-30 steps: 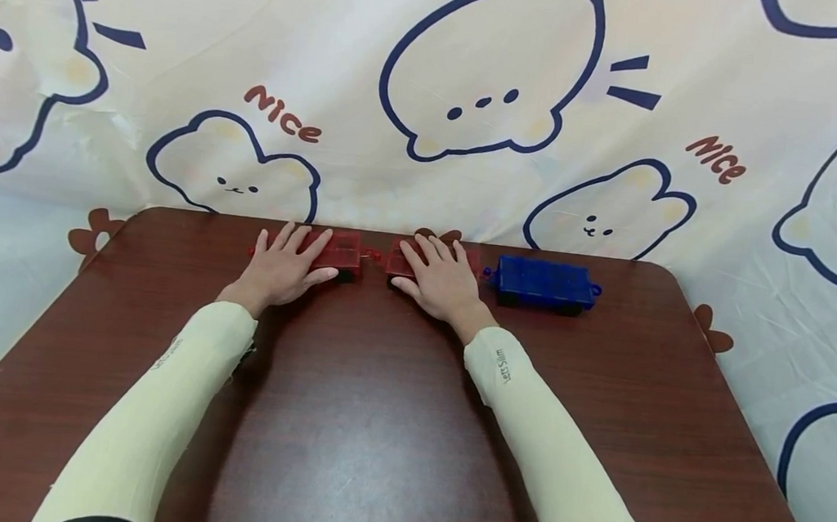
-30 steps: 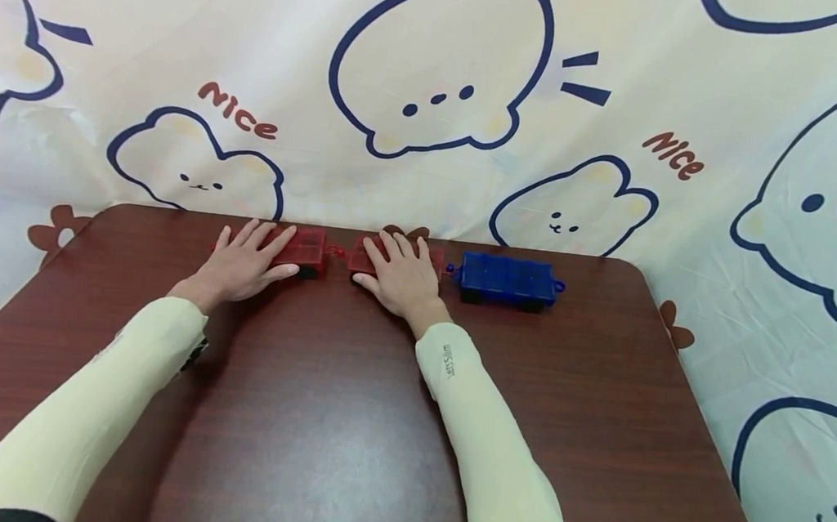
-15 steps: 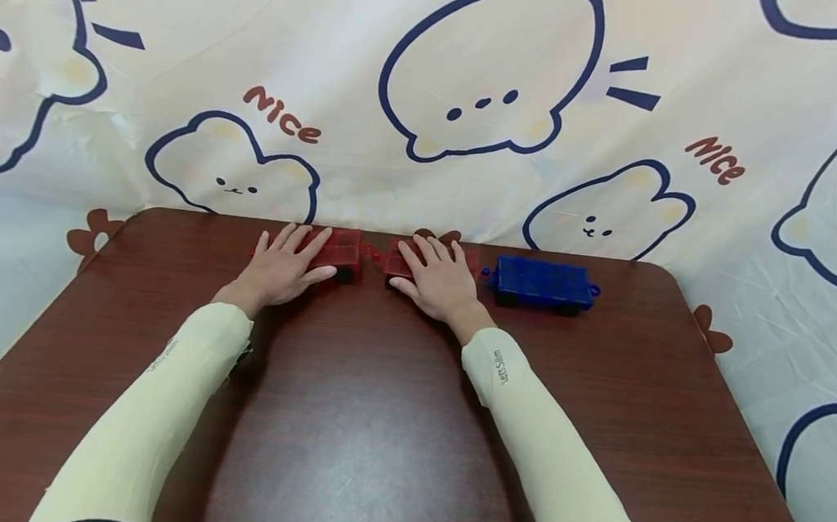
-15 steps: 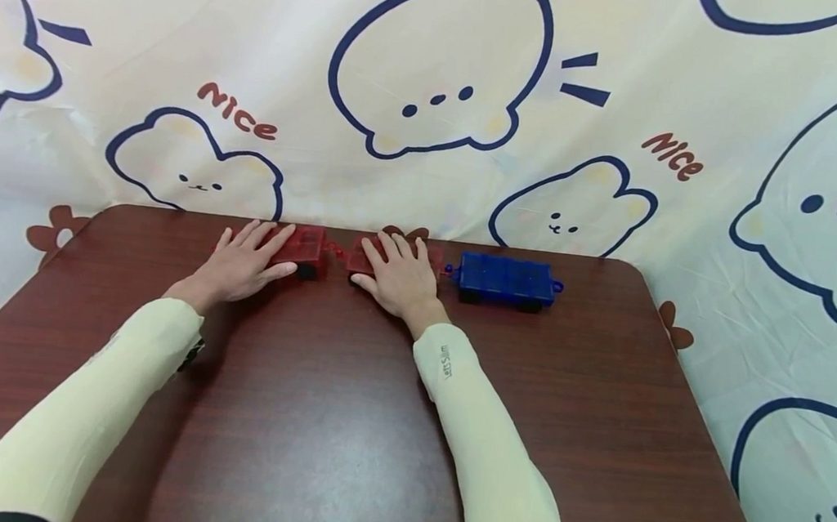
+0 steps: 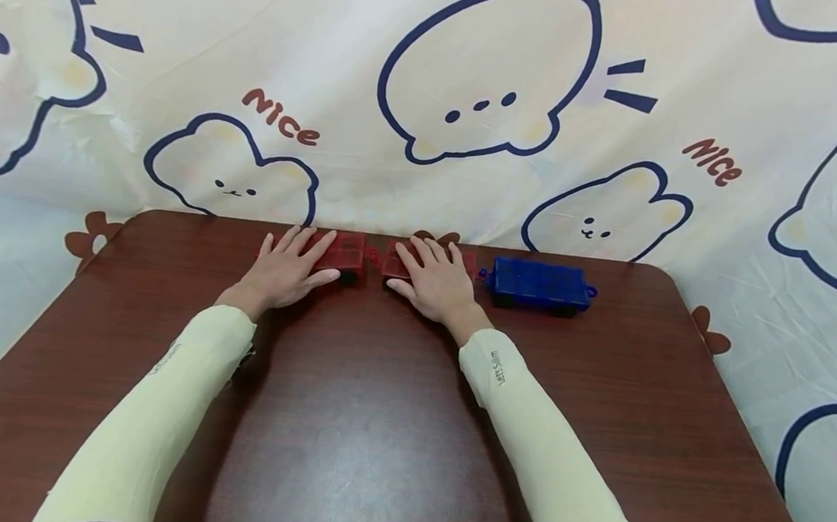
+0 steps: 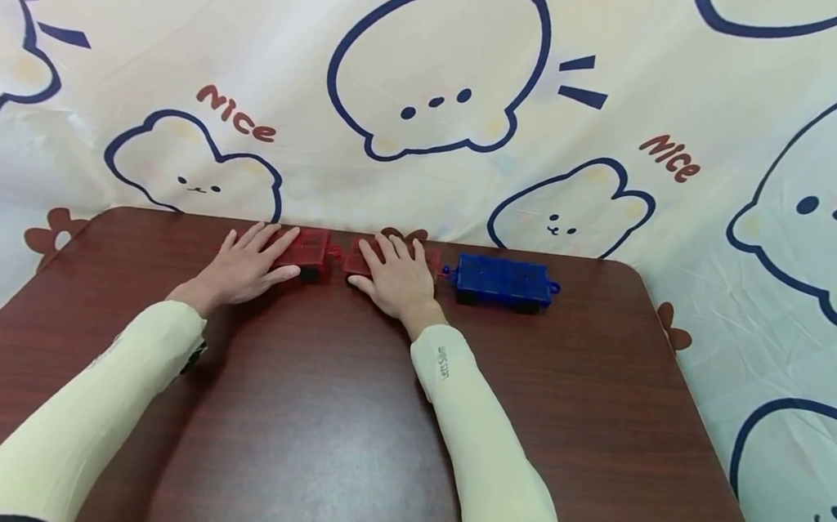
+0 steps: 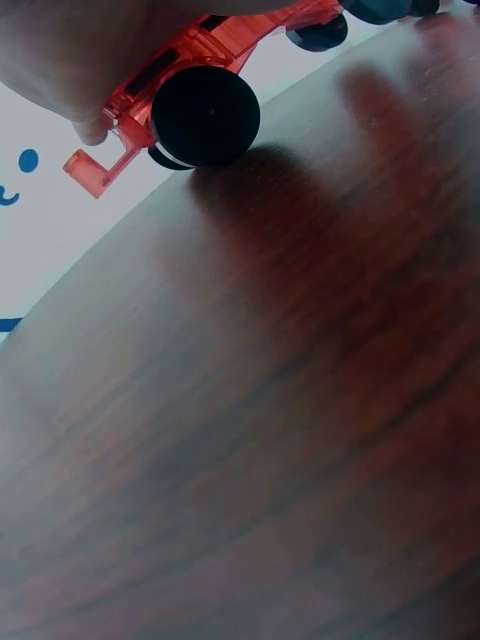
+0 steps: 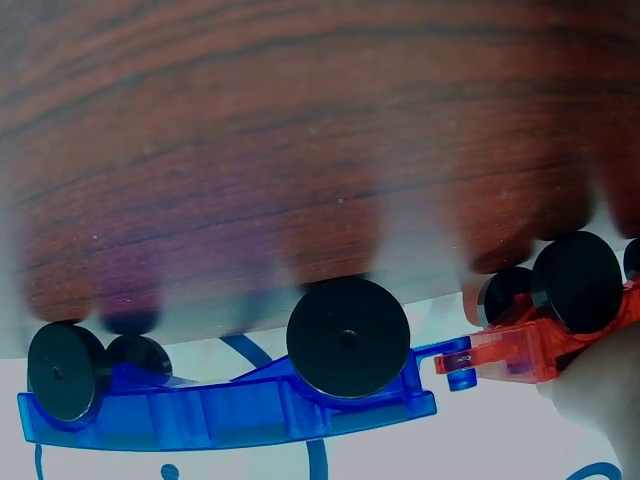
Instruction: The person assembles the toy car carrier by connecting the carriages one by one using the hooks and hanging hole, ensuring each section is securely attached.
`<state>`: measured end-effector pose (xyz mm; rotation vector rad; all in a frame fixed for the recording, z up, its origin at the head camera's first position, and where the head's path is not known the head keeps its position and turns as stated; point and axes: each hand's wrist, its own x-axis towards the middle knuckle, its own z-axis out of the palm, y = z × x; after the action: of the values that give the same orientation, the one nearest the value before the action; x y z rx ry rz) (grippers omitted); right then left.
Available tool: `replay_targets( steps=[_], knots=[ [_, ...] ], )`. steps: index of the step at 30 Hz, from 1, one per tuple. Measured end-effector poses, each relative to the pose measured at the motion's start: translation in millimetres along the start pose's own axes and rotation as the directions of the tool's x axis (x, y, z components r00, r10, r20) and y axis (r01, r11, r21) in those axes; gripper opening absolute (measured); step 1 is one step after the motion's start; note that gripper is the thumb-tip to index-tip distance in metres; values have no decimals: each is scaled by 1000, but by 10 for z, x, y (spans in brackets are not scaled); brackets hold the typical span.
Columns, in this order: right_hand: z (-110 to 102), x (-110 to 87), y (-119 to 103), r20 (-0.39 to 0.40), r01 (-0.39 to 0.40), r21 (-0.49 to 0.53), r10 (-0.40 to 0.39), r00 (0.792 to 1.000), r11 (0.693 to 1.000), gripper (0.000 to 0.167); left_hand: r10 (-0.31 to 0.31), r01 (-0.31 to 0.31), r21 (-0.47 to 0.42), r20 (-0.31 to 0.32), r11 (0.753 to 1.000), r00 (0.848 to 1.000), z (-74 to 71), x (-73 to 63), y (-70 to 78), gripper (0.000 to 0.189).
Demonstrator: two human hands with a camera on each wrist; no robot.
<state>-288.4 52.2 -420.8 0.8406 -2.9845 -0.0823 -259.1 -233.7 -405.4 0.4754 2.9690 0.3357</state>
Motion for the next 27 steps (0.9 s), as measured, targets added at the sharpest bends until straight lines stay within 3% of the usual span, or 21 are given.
replay_targets(
  steps=[27],
  knots=[
    [12, -2, 9, -10, 8, -14, -8, 1000, 1000, 73, -9, 9, -1, 4, 1000, 1000, -5, -3, 3, 82]
  ],
)
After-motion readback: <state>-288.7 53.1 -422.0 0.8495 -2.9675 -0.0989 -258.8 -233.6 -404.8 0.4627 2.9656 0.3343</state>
